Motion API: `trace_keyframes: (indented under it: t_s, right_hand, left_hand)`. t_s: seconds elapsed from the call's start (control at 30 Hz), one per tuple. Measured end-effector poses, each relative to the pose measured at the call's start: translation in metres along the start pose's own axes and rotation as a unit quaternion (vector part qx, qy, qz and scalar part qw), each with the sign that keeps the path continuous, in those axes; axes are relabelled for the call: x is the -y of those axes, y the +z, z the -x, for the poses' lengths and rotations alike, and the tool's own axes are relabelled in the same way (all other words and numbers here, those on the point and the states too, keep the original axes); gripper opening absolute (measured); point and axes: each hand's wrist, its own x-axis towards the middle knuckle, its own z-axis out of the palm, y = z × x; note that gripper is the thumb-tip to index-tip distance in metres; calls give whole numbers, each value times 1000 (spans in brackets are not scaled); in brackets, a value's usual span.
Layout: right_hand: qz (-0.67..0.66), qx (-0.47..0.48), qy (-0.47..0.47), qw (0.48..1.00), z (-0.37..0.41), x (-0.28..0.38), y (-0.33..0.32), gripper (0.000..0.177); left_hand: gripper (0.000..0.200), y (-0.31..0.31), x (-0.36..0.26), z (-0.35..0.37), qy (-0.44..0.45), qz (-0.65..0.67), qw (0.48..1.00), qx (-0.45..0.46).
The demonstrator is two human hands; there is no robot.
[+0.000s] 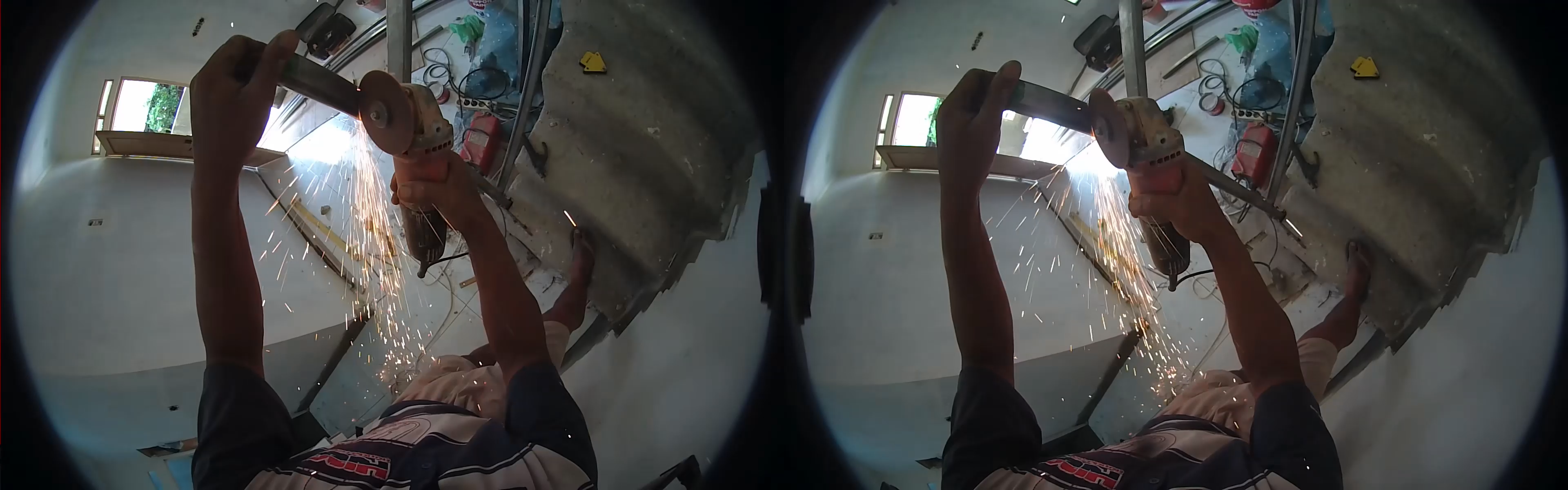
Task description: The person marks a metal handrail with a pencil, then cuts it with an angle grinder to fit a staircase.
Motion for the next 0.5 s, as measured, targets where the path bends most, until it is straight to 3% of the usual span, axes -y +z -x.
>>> trace_keyframes:
  t_s: [0.13, 0.2, 0.3, 0.5]
  right_hand:
    - [-8, -5, 2, 1000, 1, 6, 3, 31]
    - [-45, 10, 51, 998, 0, 10, 2, 46]
    - [-60, -33, 27, 997, 0, 13, 6, 44]
    - [-22, -2, 13, 1000, 0, 14, 3, 39]
  left_hand:
    - [53, -5, -3, -1, -13, -7, 1000, 16]
    - [54, -5, -5, 0, -12, -4, 1000, 17]
    - [54, -2, 0, 0, -2, 7, 1000, 9]
    - [53, -2, 1, 1, -5, 9, 1000, 11]
